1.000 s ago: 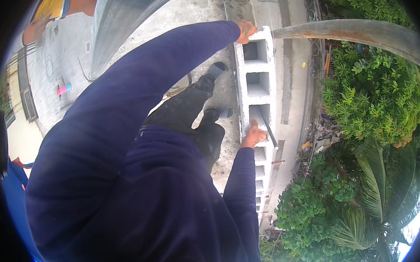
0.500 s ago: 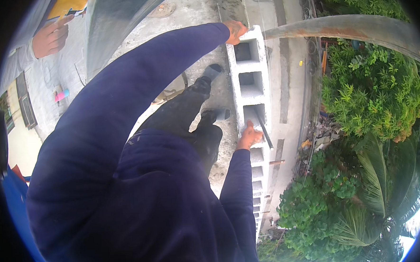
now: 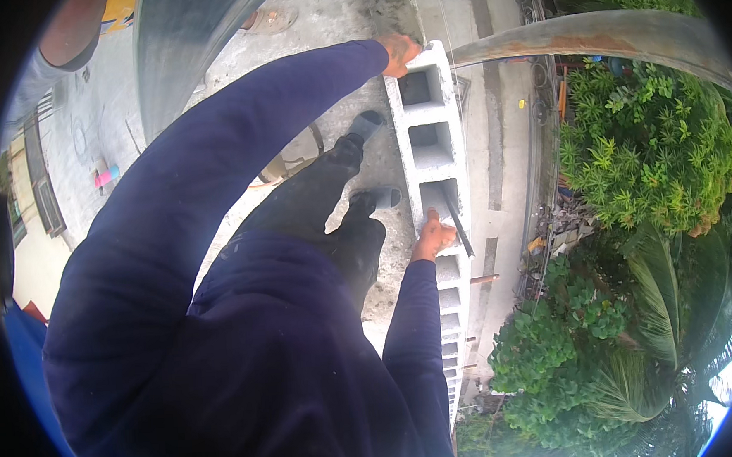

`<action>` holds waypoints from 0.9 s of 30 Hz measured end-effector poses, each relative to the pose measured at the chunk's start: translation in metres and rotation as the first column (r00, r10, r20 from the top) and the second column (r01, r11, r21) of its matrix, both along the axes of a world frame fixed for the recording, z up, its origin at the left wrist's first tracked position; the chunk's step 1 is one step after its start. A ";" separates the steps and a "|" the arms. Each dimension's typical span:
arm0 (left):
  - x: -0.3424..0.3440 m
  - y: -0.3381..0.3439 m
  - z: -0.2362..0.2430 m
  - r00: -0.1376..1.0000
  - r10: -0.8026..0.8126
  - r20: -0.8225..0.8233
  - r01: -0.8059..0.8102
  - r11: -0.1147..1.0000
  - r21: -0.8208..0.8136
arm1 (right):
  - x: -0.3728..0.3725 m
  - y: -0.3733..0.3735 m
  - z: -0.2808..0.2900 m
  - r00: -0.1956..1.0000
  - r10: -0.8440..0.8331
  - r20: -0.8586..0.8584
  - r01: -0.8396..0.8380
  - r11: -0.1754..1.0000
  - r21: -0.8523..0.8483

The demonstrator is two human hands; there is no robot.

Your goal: The person lifts and places hollow concrete blocks onto a wall on a rooftop. They align each block with the existing row and adjust its position by hand. Another worker is visible nearby.

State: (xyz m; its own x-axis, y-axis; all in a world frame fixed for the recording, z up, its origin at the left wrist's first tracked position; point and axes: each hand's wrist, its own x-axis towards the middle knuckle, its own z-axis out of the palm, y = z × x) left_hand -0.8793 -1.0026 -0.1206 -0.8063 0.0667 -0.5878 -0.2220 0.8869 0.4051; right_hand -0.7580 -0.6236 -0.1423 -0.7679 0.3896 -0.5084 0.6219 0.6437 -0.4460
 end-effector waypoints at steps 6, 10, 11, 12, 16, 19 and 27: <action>0.001 -0.002 -0.010 0.996 0.004 -0.092 -0.004 1.000 0.007 | -0.002 -0.006 0.013 0.993 0.118 -0.006 -0.117 0.989 0.093; 0.002 -0.002 -0.016 0.996 0.041 -0.080 -0.039 0.999 0.036 | -0.001 -0.004 0.008 0.992 0.125 -0.014 -0.124 0.989 0.077; 0.003 -0.001 -0.016 0.994 0.056 -0.090 -0.052 0.998 0.048 | -0.001 -0.004 0.005 0.992 0.121 -0.023 -0.119 0.989 0.084; 0.004 -0.001 -0.017 0.993 0.069 -0.098 -0.064 0.996 0.061 | 0.000 -0.003 0.002 0.994 0.103 0.041 -0.107 0.987 0.117; 0.003 -0.005 -0.017 0.994 0.023 -0.109 -0.020 0.999 0.029 | 0.008 -0.005 -0.008 0.979 0.195 -0.065 -0.181 0.969 0.170; -0.001 -0.008 -0.015 0.997 -0.026 -0.072 0.025 1.000 -0.008 | 0.013 -0.009 -0.008 0.986 0.153 0.061 -0.162 0.967 0.198; -0.007 -0.008 -0.010 0.997 -0.063 -0.039 0.060 0.996 -0.061 | 0.017 -0.022 0.009 0.999 0.036 -0.031 -0.033 0.995 0.094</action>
State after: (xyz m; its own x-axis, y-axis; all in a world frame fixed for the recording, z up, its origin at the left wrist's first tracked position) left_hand -0.8867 -1.0109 -0.1304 -0.8253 0.0822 -0.5587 -0.1508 0.9214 0.3583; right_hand -0.7410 -0.6451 -0.1333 -0.7975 0.4072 -0.4452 0.5844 0.7046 -0.4025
